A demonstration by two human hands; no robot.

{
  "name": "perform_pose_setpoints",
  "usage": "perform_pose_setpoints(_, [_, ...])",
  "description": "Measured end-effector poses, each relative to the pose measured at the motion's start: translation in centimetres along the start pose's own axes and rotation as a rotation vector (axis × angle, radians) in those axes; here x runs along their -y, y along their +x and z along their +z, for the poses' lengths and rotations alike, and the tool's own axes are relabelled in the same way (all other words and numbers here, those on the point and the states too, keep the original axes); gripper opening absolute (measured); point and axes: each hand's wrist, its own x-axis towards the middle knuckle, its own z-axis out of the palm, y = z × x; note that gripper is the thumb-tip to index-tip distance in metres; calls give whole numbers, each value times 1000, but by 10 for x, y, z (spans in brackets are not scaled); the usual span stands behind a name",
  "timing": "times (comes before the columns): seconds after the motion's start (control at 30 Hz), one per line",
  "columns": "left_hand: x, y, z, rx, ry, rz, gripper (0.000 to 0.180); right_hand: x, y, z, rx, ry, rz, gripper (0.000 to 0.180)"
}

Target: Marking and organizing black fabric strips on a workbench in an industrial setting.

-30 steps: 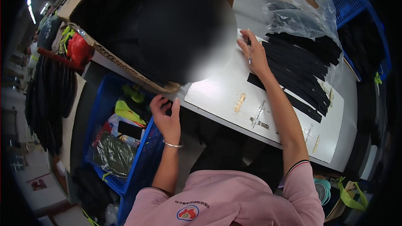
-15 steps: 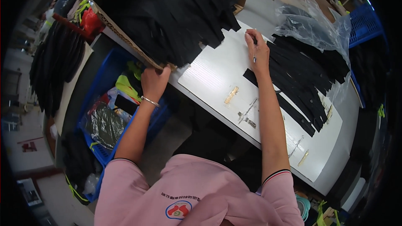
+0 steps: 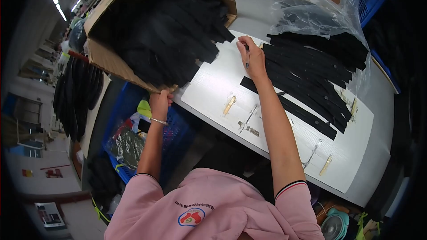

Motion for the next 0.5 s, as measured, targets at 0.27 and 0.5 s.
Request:
perform_pose_setpoints(0.27, [5, -22, 8, 7, -85, 34, 42, -2, 1, 3, 18, -54, 15, 21])
perform_pose_setpoints(0.5, [-10, -54, -3, 233, -258, -28, 39, 16, 12, 0, 87, -142, 44, 35])
